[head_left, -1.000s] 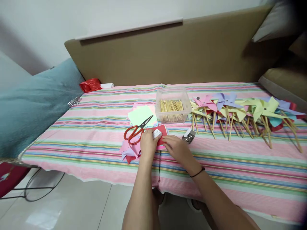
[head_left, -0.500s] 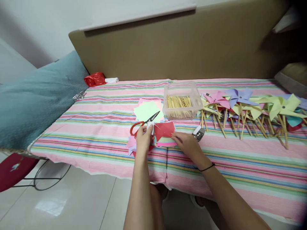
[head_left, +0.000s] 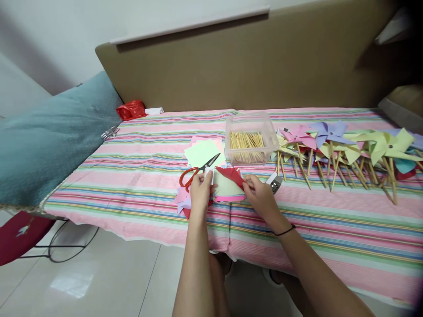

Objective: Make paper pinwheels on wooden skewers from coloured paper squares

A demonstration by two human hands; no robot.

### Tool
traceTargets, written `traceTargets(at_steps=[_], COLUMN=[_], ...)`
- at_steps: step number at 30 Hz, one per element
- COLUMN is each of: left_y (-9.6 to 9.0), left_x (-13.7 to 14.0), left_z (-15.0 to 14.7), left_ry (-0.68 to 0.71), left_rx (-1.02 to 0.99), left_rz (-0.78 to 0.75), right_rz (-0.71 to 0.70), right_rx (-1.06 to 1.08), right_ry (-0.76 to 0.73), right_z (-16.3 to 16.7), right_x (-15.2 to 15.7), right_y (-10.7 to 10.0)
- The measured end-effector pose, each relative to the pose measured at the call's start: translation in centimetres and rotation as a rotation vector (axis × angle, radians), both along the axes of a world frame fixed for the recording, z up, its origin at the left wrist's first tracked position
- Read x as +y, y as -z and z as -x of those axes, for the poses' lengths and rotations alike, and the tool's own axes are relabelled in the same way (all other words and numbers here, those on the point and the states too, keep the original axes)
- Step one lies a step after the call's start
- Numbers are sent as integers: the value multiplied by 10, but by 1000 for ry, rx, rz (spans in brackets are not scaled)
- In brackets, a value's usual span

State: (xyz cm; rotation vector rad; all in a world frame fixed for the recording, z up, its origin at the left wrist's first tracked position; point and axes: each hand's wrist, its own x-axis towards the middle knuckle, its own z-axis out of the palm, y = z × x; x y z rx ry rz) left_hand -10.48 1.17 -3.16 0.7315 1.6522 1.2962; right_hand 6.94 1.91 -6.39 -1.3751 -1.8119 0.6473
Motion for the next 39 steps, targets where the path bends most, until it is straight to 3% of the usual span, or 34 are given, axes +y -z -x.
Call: traceTargets(at_steps=[3,6,10,17,21,24,27,30,34,36,39], left_y=[1,-4,-12,-9,-6,-4,-5,-11,-23,-27,-25], left_x=[-1,-2,-2,2,1,2,5,7,2,-2,-7], left_z=[-4,-13,-28,-41,-41,-42,-47,-51,-51,-51,-52], left_ry=[86,166,340,403,380,295,261,212,289,342,345], left_rx=[234,599,1024,1218,1240,996,432,-61,-584,-656,-567], left_rz=[27,18,119,201,115,-78,-208,-206,-106,-111,-181], right_rz=[10,-7,27,-31,-71,-108,-236,-438,-629,-687,-730], right_rx=[81,203,415,463,501,508,389,165,-48,-121,-180], right_ry=[31,158,256,240,197,173,173,141,-83,-156,-178], right_z=[-1,-4,-10,-18,-22,-24,-28,-32,-34,-34,-32], right_x=[-2,-5,-8,-12,-11,-10,-9,-10,-10,-10,-12], right_y=[-9,-20,-27,-26,-24,-24,-27,-30,-29,-27,-26])
